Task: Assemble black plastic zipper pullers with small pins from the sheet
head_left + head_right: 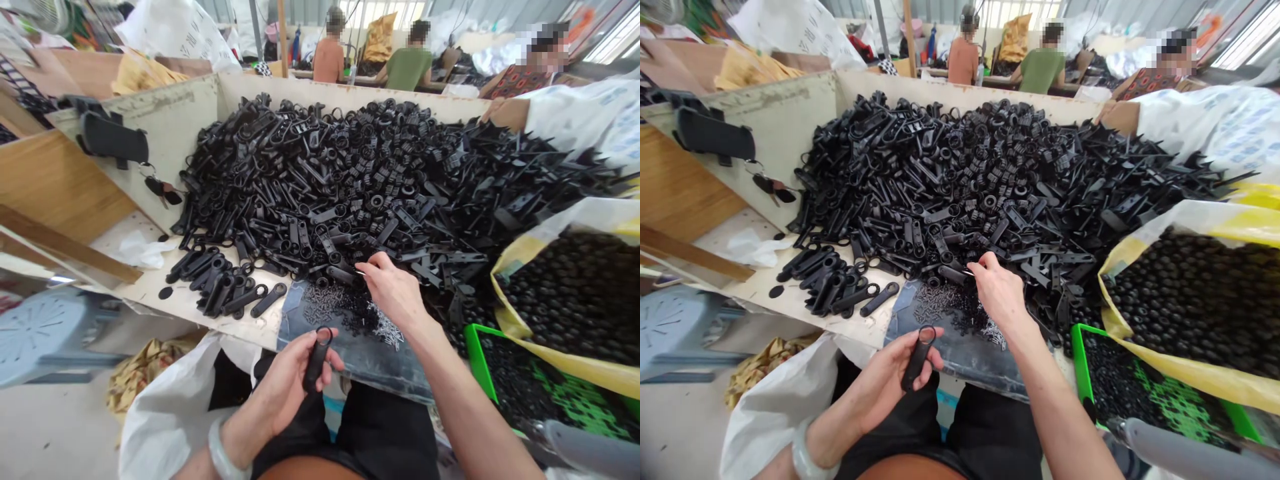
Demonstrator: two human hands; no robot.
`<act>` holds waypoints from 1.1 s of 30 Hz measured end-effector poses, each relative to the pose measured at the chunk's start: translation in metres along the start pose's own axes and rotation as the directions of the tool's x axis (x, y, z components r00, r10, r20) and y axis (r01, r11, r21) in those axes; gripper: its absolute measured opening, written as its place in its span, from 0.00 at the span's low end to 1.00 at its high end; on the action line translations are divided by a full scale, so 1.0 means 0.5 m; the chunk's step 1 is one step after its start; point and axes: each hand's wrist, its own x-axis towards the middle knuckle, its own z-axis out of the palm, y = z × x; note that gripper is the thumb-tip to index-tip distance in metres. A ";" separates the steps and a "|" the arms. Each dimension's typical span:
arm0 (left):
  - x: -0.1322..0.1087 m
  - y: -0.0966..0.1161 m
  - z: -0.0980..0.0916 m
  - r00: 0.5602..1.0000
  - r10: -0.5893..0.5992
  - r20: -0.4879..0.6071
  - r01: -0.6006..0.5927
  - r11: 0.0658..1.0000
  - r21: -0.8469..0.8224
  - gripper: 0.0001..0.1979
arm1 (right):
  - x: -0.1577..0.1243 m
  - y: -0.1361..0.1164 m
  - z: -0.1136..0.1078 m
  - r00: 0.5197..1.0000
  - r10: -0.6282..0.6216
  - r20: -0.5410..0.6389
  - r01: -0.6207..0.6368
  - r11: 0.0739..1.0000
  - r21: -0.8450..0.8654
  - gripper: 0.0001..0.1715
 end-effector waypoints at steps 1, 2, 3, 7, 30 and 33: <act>0.001 0.002 -0.002 1.000 -0.007 -0.003 0.007 1.000 -0.006 0.23 | 0.004 -0.003 0.002 0.999 -0.016 0.037 0.017 0.999 -0.031 0.19; 0.003 0.005 -0.003 1.000 -0.015 -0.009 0.014 1.000 -0.012 0.22 | 0.007 -0.004 0.004 0.997 -0.026 0.066 0.029 0.998 -0.058 0.18; 0.004 0.008 -0.004 1.000 -0.025 -0.013 0.025 1.000 -0.019 0.22 | 0.009 -0.005 0.006 0.996 -0.031 0.089 0.038 0.996 -0.082 0.18; 0.010 0.019 -0.005 0.998 -0.068 0.005 0.068 0.995 -0.067 0.19 | 0.010 -0.003 0.006 0.991 -0.037 0.132 0.057 0.987 -0.147 0.16; -0.006 0.010 0.020 0.993 0.068 0.094 -0.075 0.995 0.073 0.25 | -0.201 -0.084 -0.013 0.989 0.145 0.012 -0.074 0.427 0.901 0.06; -0.013 0.005 0.026 0.992 0.079 0.100 -0.092 0.987 0.132 0.24 | -0.231 -0.100 0.007 0.986 0.165 0.030 -0.091 0.375 0.923 0.05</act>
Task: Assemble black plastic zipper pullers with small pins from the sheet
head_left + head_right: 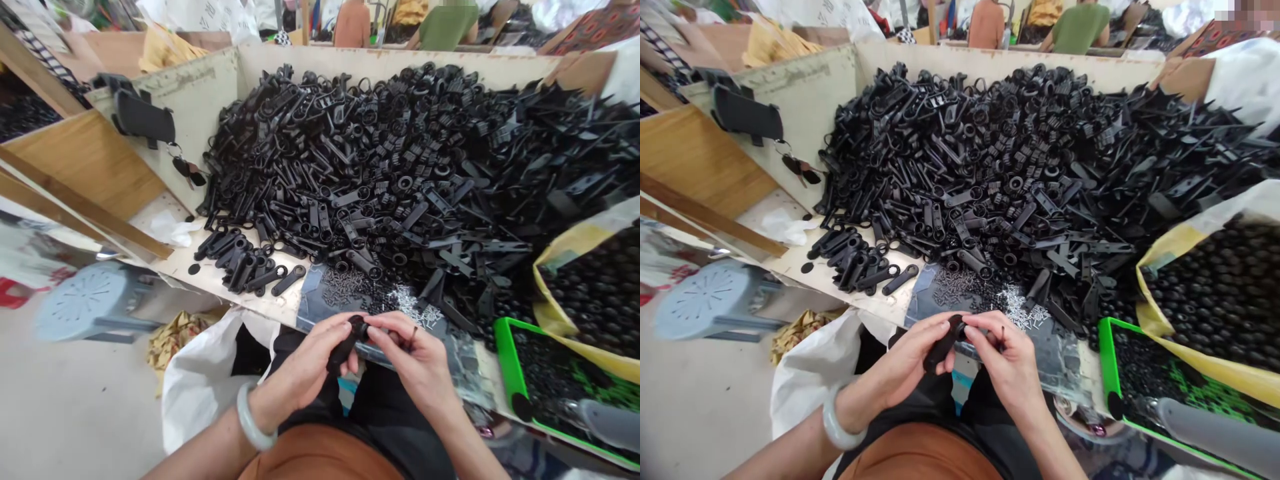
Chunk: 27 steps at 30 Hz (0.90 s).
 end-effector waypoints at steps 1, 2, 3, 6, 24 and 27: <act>-0.002 0.000 0.001 1.000 0.002 0.008 -0.002 1.000 0.023 0.23 | -0.005 0.005 0.001 1.000 0.008 -0.007 -0.008 1.000 -0.004 0.06; -0.004 0.000 0.002 1.000 0.003 0.016 -0.004 0.999 0.047 0.22 | -0.007 0.009 -0.001 1.000 0.012 -0.009 -0.013 1.000 -0.013 0.06; -0.006 0.000 0.003 1.000 0.005 0.022 -0.006 0.998 0.068 0.21 | -0.008 0.013 -0.003 1.000 0.011 -0.008 -0.011 1.000 -0.023 0.06; -0.010 0.000 0.004 0.999 0.011 0.037 -0.015 0.993 0.115 0.19 | -0.008 0.014 -0.009 0.999 -0.032 0.007 0.033 0.999 -0.037 0.07; -0.025 -0.008 0.001 0.996 -0.009 0.085 -0.023 0.932 0.361 0.13 | 0.002 -0.022 -0.036 0.839 -0.418 0.349 0.539 0.730 -0.421 0.15; -0.023 -0.013 0.002 0.996 0.014 0.087 -0.054 0.882 0.468 0.16 | -0.006 -0.015 -0.033 0.829 -0.449 0.334 0.558 0.707 -0.435 0.14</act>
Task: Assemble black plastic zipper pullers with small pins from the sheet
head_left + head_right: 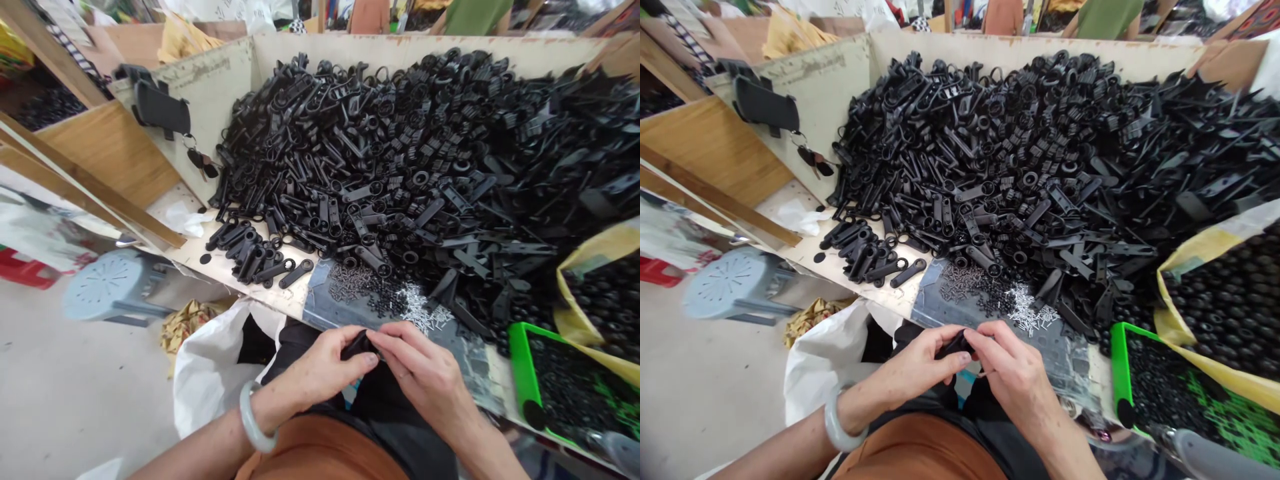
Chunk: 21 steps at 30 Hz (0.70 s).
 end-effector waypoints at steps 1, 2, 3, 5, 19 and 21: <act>0.000 -0.003 0.001 1.000 0.008 -0.006 -0.008 0.999 0.036 0.16 | -0.004 0.000 0.002 1.000 -0.003 -0.005 0.002 1.000 -0.006 0.14; 0.000 -0.005 0.001 1.000 0.010 -0.013 -0.009 0.998 0.066 0.15 | -0.009 -0.001 0.004 1.000 -0.004 -0.007 0.004 1.000 -0.014 0.14; 0.000 -0.007 0.002 1.000 0.006 -0.022 -0.004 0.996 0.092 0.15 | -0.013 -0.002 0.006 1.000 -0.005 -0.011 0.005 1.000 -0.022 0.15; -0.003 -0.007 0.005 1.000 -0.002 -0.031 0.006 0.991 0.136 0.13 | -0.021 -0.005 0.009 1.000 -0.011 -0.019 0.010 0.999 -0.034 0.15; -0.043 0.027 0.004 0.972 0.227 0.067 -0.230 0.838 0.495 0.16 | -0.028 -0.014 0.003 0.884 0.464 0.053 -0.435 0.775 0.459 0.19; -0.045 0.019 0.004 0.961 0.271 0.052 -0.261 0.830 0.493 0.17 | -0.027 -0.011 0.010 0.867 0.492 0.073 -0.455 0.725 0.517 0.13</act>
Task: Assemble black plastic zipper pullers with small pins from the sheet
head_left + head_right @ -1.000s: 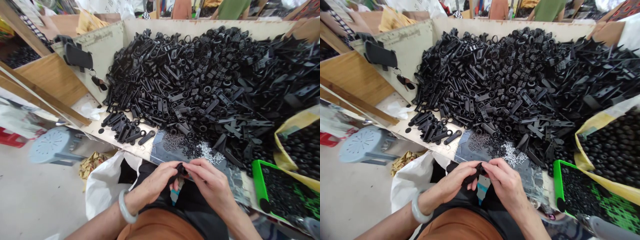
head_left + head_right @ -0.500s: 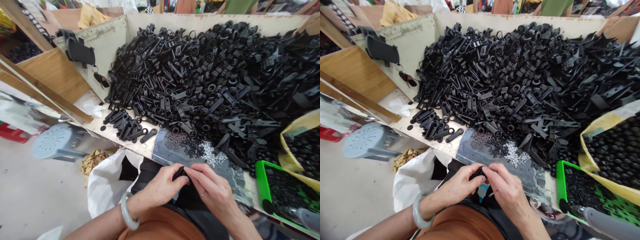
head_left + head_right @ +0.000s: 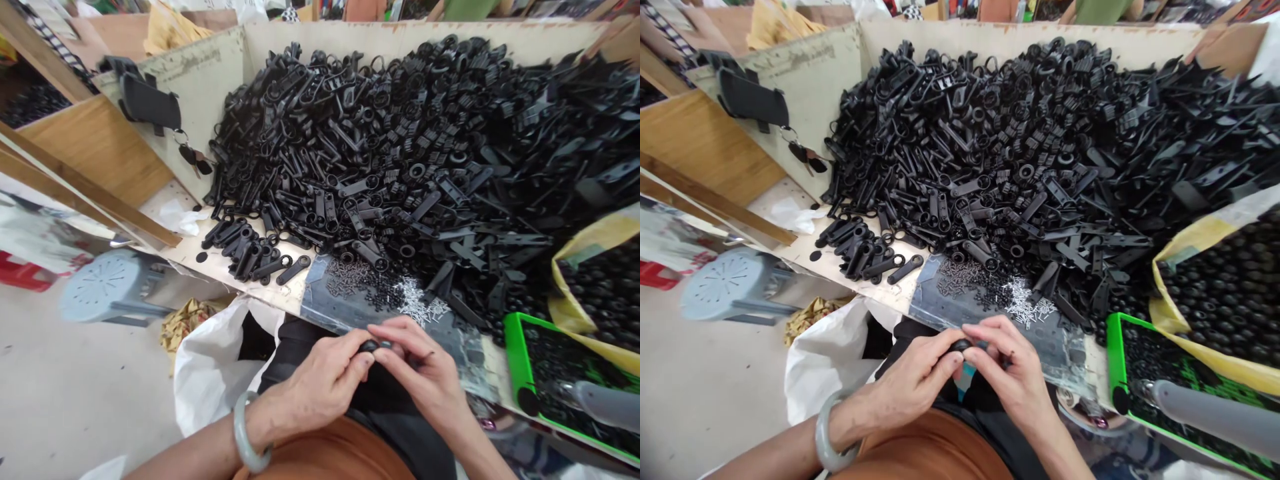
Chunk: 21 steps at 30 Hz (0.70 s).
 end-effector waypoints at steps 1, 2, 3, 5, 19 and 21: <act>-0.001 -0.004 0.002 0.999 0.025 -0.027 -0.025 1.000 0.000 0.17 | 0.002 0.003 0.005 1.000 0.021 0.002 -0.021 0.999 0.037 0.13; -0.001 -0.008 0.004 0.997 0.055 -0.061 -0.054 0.998 0.011 0.17 | 0.004 0.006 0.010 0.999 0.046 0.001 -0.046 0.996 0.077 0.14; 0.000 -0.013 0.006 0.991 0.082 -0.102 -0.079 0.996 0.037 0.17 | 0.005 0.009 0.017 0.997 0.073 0.001 -0.073 0.991 0.116 0.16; -0.001 -0.025 0.007 0.978 0.111 -0.178 -0.092 0.989 0.114 0.17 | 0.008 0.014 0.034 0.992 0.126 0.008 -0.126 0.978 0.169 0.20; -0.002 -0.062 -0.025 0.921 -0.388 0.022 0.337 0.769 -0.544 0.10 | 0.046 0.026 0.079 0.995 0.076 0.071 -0.072 0.996 -0.060 0.17; -0.003 -0.059 -0.026 0.920 -0.392 0.024 0.339 0.761 -0.553 0.10 | 0.050 0.023 0.080 0.995 0.035 0.089 -0.028 0.997 -0.070 0.16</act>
